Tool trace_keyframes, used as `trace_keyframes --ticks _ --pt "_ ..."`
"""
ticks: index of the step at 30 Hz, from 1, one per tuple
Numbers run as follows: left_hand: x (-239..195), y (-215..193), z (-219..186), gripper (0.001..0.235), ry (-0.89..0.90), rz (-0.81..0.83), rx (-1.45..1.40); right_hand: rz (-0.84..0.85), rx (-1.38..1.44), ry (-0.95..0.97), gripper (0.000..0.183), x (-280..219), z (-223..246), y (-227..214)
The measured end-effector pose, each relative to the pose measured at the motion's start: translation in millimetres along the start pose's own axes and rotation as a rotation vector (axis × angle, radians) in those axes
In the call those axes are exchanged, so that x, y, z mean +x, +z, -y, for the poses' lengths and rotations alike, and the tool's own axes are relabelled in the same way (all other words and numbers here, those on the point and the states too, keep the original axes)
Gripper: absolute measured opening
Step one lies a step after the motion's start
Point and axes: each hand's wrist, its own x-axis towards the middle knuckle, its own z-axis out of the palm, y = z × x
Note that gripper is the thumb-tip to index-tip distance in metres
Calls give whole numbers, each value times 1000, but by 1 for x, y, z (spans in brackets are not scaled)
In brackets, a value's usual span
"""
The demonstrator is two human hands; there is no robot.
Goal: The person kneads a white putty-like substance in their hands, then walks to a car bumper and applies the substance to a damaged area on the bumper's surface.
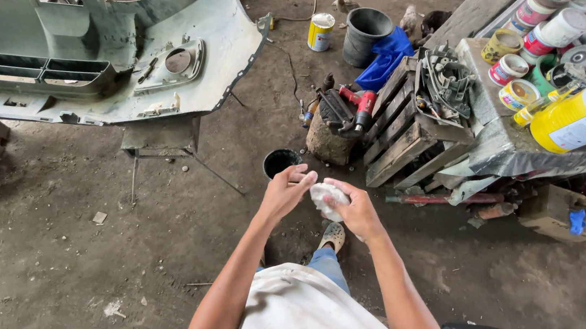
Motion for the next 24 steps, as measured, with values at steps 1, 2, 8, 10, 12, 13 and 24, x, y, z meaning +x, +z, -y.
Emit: trace_keyframes --ticks 1,2,8,10,12,13,24 --pt "-2 0 3 59 -1 -2 0 2 0 1 54 -2 2 2" --pt "-4 0 6 58 -32 46 -19 53 64 21 50 -4 4 4" --pt "-18 4 4 50 -247 391 -471 227 23 -19 60 -14 21 3" --pt "-15 3 13 49 -226 353 -436 342 40 7 76 -25 44 6" --pt "-11 -1 17 47 -185 338 -440 381 -329 -43 104 -27 62 12" --pt "-11 -2 19 47 -184 335 -443 384 -330 -42 104 -26 61 14" --pt "-8 -13 32 34 -89 207 -506 139 -769 -85 65 -32 73 25"
